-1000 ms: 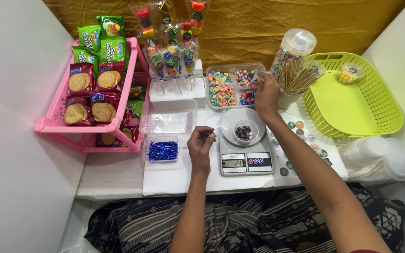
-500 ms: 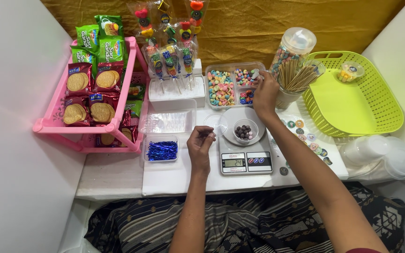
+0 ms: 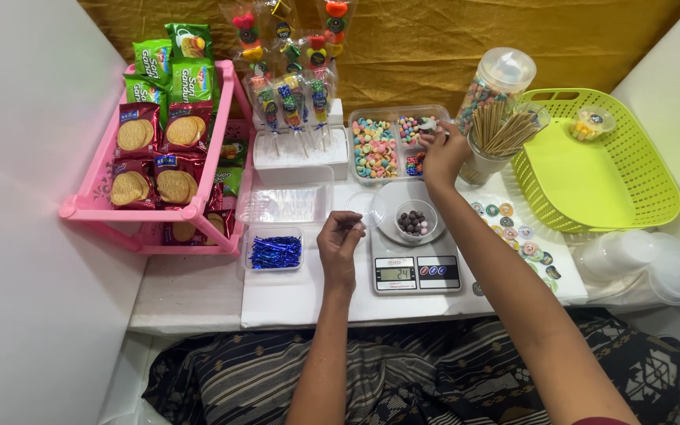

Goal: A person is weighing small candies using a digital scale and a spoon, adjusting the amount to reach a specific weight before closing the container.

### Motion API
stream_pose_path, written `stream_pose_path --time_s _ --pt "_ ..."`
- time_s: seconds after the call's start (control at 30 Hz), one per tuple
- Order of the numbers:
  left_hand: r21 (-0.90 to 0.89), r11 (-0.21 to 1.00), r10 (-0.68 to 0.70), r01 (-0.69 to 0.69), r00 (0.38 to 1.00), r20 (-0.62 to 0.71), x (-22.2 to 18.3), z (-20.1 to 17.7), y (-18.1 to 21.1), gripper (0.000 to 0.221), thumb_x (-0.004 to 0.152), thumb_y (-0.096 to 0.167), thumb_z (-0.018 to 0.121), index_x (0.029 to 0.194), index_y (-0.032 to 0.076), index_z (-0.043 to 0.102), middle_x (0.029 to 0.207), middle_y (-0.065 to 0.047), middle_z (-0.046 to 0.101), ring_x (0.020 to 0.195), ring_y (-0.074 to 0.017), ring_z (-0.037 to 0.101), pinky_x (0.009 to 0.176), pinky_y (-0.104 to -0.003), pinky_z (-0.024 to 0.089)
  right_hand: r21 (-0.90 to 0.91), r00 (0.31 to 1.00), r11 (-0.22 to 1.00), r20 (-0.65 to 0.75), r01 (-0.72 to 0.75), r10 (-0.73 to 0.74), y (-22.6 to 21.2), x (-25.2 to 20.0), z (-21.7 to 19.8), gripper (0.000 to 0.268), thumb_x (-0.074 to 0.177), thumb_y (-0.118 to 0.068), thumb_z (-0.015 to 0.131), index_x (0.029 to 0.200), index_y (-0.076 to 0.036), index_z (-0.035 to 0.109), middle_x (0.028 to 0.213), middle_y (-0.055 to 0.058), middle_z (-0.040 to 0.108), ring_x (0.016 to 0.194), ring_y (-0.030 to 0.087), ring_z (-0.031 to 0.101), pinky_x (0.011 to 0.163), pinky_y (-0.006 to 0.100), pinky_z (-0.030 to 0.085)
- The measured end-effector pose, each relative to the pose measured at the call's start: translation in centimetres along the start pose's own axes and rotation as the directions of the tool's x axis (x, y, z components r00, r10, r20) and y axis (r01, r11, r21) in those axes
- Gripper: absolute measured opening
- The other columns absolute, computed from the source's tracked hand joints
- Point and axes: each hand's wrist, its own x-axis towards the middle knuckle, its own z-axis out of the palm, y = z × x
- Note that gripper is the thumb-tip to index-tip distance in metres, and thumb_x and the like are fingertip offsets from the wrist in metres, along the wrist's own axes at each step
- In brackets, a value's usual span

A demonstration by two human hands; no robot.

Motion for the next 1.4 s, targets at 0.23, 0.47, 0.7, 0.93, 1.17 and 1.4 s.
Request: stream_pose_path --time_s 0.23,0.47,0.7,0.93,1.17,1.4 --pt "0.005 1.000 0.001 -0.001 1.000 0.003 0.1 0.0 -0.3 0.012 0.083 0.009 0.067 0.095 0.004 0.068 0.076 -0.007 0.061 0.074 -0.0122 0.057 0.072 -0.027 0.053 -0.021 1.000 1.000 -0.030 -0.010 0.009 -0.3 0.3 0.4 0.023 0.105 0.002 0.046 0.114 0.013 0.064 0.090 0.027 0.069 0.082 0.034 0.078 0.067 0.032 0.071" --pt "0.000 1.000 -0.003 0.003 1.000 0.002 0.1 0.0 -0.1 0.013 0.083 0.009 0.067 0.095 0.004 0.068 0.076 -0.006 0.061 0.074 -0.0119 0.057 0.072 -0.027 0.052 0.071 0.995 0.995 -0.058 -0.073 0.077 0.6 0.8 0.8 0.023 0.105 -0.002 0.047 0.115 0.011 0.063 0.092 0.032 0.070 0.085 0.035 0.077 0.072 0.034 0.071" --pt "0.013 1.000 -0.005 0.005 1.000 -0.001 0.1 -0.1 -0.2 0.012 0.084 0.008 0.067 0.095 0.005 0.068 0.076 -0.006 0.061 0.074 -0.0120 0.057 0.072 -0.027 0.053 0.271 0.981 0.947 -0.041 -0.174 0.192 -0.4 0.0 0.6 0.027 0.107 -0.002 0.041 0.121 0.012 0.060 0.109 0.039 0.066 0.104 0.039 0.074 0.089 0.039 0.067" --pt "0.017 1.000 0.000 0.000 1.000 0.003 0.2 -0.1 -0.3 0.012 0.084 0.008 0.066 0.095 0.005 0.068 0.076 -0.007 0.060 0.074 -0.0123 0.057 0.073 -0.028 0.052 0.360 0.986 0.920 -0.006 -0.154 0.167 -0.6 -0.4 0.2 0.027 0.109 -0.003 0.039 0.121 0.012 0.057 0.111 0.039 0.065 0.105 0.041 0.072 0.093 0.041 0.066" --pt "0.021 1.000 0.007 -0.008 1.000 0.008 0.0 -0.1 -0.2 0.011 0.084 0.008 0.066 0.095 0.005 0.067 0.076 -0.006 0.061 0.074 -0.0120 0.057 0.073 -0.027 0.052 0.426 0.988 0.892 0.112 -0.147 0.109 -4.6 -2.5 -3.6 0.028 0.109 -0.002 0.037 0.122 0.012 0.057 0.110 0.036 0.064 0.105 0.040 0.073 0.093 0.040 0.067" --pt "0.025 0.999 0.020 -0.020 1.000 0.002 0.1 -0.2 -0.8 0.012 0.084 0.010 0.068 0.096 0.005 0.068 0.077 -0.006 0.062 0.073 -0.0124 0.058 0.072 -0.027 0.052 0.359 0.950 0.909 0.294 -0.210 0.104 -8.1 -5.5 -10.7 0.027 0.110 -0.001 0.038 0.123 0.012 0.058 0.113 0.036 0.064 0.104 0.041 0.072 0.093 0.048 0.065"
